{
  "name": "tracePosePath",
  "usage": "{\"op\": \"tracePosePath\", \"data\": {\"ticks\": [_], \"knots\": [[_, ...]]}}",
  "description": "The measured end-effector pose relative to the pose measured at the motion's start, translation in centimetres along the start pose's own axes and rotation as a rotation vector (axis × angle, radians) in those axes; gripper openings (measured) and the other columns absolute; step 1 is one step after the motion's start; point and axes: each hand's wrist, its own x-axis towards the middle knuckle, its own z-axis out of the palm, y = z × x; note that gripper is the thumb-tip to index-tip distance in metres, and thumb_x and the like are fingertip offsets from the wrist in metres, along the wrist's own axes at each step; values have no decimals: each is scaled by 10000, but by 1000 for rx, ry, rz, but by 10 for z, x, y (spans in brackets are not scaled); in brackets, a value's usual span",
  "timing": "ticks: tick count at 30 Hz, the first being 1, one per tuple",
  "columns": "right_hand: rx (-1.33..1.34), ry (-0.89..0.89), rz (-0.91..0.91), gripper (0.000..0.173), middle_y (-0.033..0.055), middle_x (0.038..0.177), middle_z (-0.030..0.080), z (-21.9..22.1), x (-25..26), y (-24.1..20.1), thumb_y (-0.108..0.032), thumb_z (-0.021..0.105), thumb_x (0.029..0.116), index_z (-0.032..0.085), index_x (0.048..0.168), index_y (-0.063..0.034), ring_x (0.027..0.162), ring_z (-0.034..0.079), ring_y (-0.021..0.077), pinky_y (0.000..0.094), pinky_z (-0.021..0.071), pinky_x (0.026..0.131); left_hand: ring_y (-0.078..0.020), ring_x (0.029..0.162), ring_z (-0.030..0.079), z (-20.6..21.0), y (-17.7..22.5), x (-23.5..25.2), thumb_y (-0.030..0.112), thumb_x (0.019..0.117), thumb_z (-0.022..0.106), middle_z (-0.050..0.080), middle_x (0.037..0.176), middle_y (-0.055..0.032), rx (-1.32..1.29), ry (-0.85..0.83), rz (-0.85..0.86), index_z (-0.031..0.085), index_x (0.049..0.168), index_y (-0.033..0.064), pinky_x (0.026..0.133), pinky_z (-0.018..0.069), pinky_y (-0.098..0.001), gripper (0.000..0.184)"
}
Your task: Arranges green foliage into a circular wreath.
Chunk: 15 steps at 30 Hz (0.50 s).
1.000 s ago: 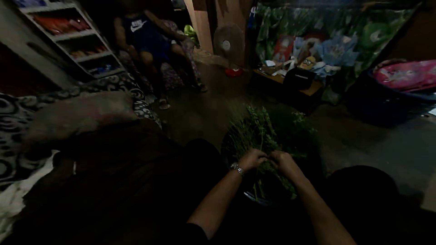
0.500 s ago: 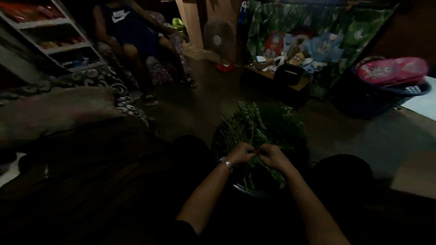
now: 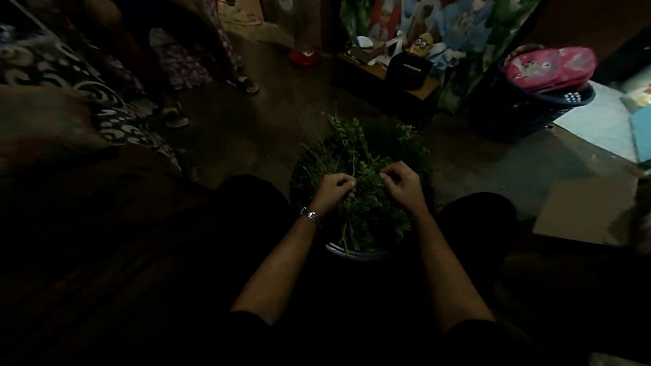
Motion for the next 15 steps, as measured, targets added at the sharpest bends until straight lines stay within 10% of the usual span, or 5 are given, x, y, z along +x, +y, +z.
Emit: {"op": "tracePosePath", "data": {"ticks": [5,15], "knots": [[-72,-123,-83,244,218,1158,673,28,-4,-5,-81,696,948,697,1160,39,1071,669,346,484,559,950,-67,693,657,3,-1,1,100,1036,601,672,851,-64,-25,-33,-40,661,1111,-41,693,582,-229,171],[23,-120,113,134,182,899,706,24,-7,-23,-21,696,907,711,1015,57,764,671,240,401,576,730,-58,661,612,3,4,-2,89,1042,582,648,833,-43,-17,-52,-72,666,1074,-26,653,545,-207,146]]}}
